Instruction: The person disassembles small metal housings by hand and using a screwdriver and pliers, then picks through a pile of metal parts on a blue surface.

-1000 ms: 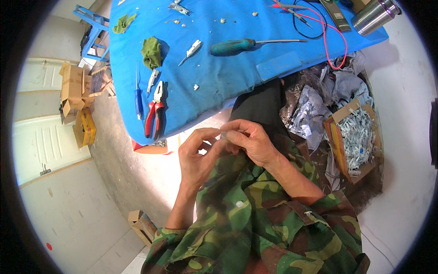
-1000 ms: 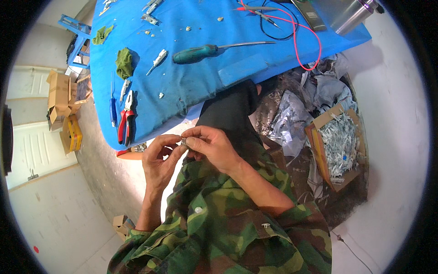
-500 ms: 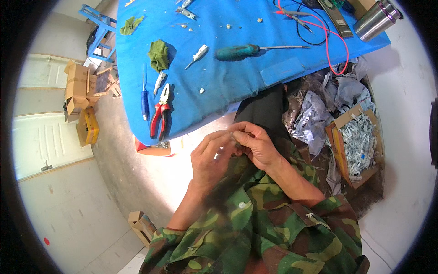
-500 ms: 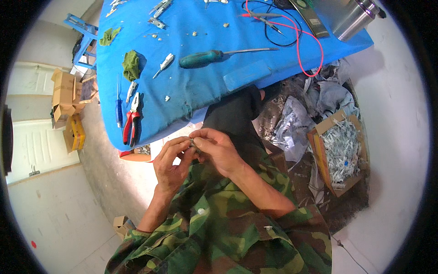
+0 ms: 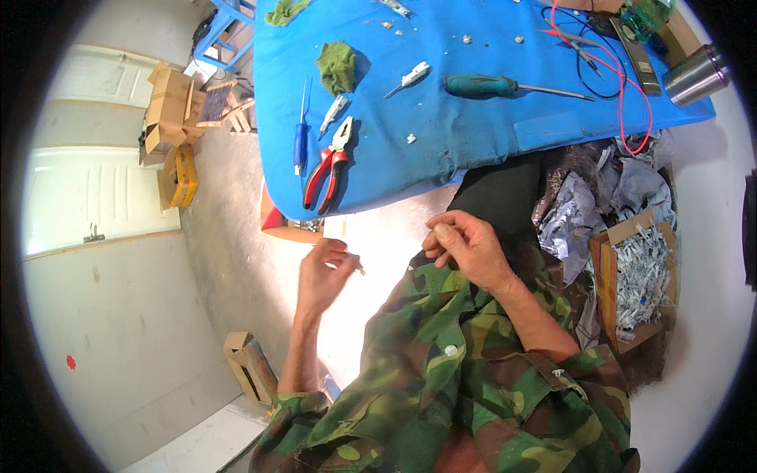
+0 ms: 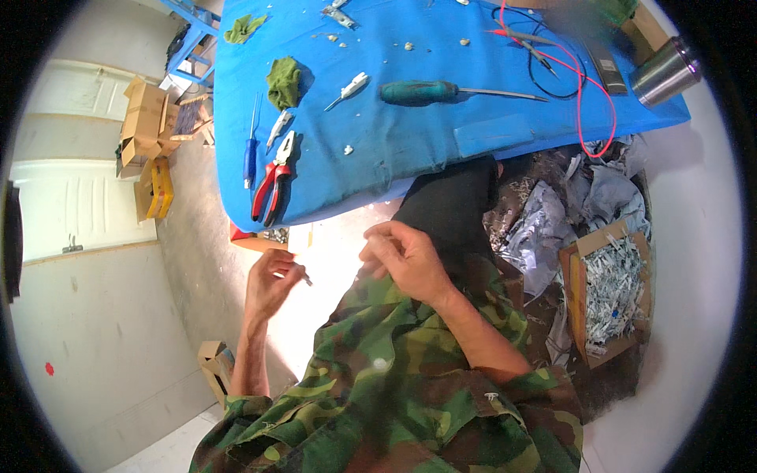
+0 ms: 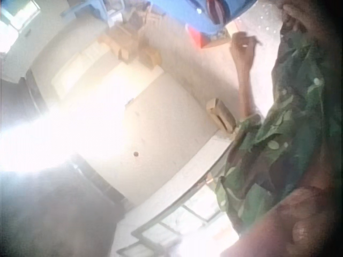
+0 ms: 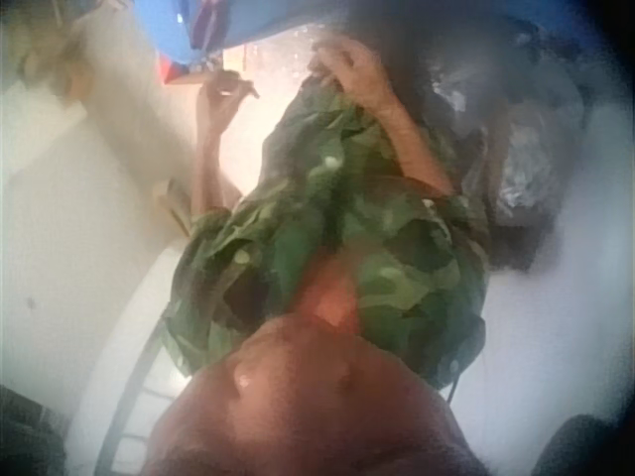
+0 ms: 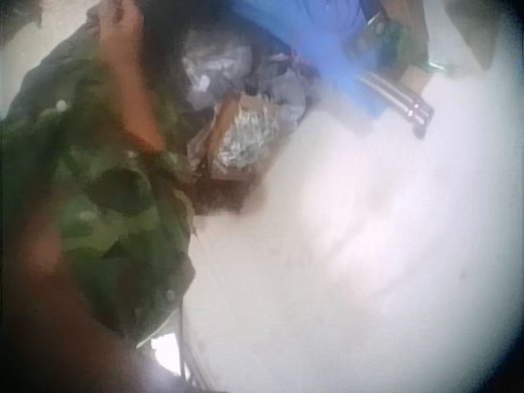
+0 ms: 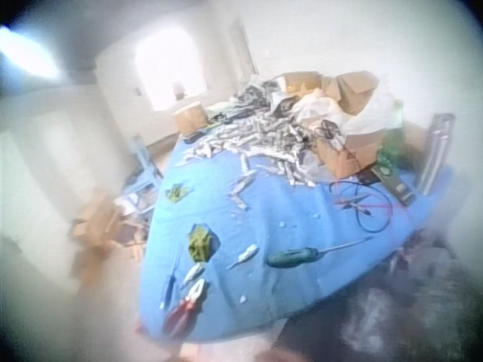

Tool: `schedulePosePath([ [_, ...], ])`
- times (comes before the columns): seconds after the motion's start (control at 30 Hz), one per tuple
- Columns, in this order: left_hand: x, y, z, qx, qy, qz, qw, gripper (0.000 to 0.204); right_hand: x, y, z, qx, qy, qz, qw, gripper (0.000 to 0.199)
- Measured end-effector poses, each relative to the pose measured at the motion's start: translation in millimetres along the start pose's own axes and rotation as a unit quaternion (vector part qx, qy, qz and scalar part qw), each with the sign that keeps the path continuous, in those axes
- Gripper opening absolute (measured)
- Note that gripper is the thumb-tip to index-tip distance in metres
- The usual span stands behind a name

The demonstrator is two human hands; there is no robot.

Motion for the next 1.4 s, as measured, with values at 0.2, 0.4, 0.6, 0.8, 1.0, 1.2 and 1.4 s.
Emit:
schedulePosePath([
  [0.2, 87.5, 10.9, 100.9, 0.105, 0.165, -0.302, 0.933, 0.05, 0.2, -0.1, 0.5, -0.001, -0.019, -0.012, 1.0, 0.026],
  [0.4, 86.7, 9.3, 0.6, -0.027, 0.092, -0.354, 0.93, 0.031, 1.3, 2.7, -2.6, -0.019, 0.019, -0.028, 0.999, 0.025],
  [0.6, 39.5, 26.3, -124.0, -0.247, 0.1, -0.285, 0.921, 0.015, 2.3, 4.1, -1.5, -0.03, 0.022, -0.016, 0.999, 0.027],
  [0.8, -11.4, 81.1, -176.2, -0.275, 0.169, -0.214, 0.922, 0.019, 6.0, 2.9, 0.1, -0.03, 0.035, -0.026, 0.999, 0.025],
  [1.0, -25.8, 104.5, -177.6, -0.291, 0.243, -0.187, 0.906, 0.014, 8.5, 4.4, 2.1, -0.033, 0.049, -0.015, 0.998, 0.027],
  [1.2, -13.2, 113.5, -181.6, -0.25, 0.103, -0.188, 0.944, 0.008, 12.7, 5.0, 1.9, -0.04, 0.064, -0.012, 0.997, 0.027],
  [1.4, -2.6, 143.4, -242.9, -0.287, 0.087, -0.156, 0.941, 0.015, 17.8, 8.3, 5.7, -0.041, 0.075, -0.015, 0.996, 0.023],
])
Point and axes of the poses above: each hand's wrist, its own y-axis towards the middle knuckle, its own x-axis out of the back of the hand, z = x × y, the point moved 4 cm from there along y, towards the middle knuckle, and after that the axes turned 10 degrees about y, right-handed, at the moved point
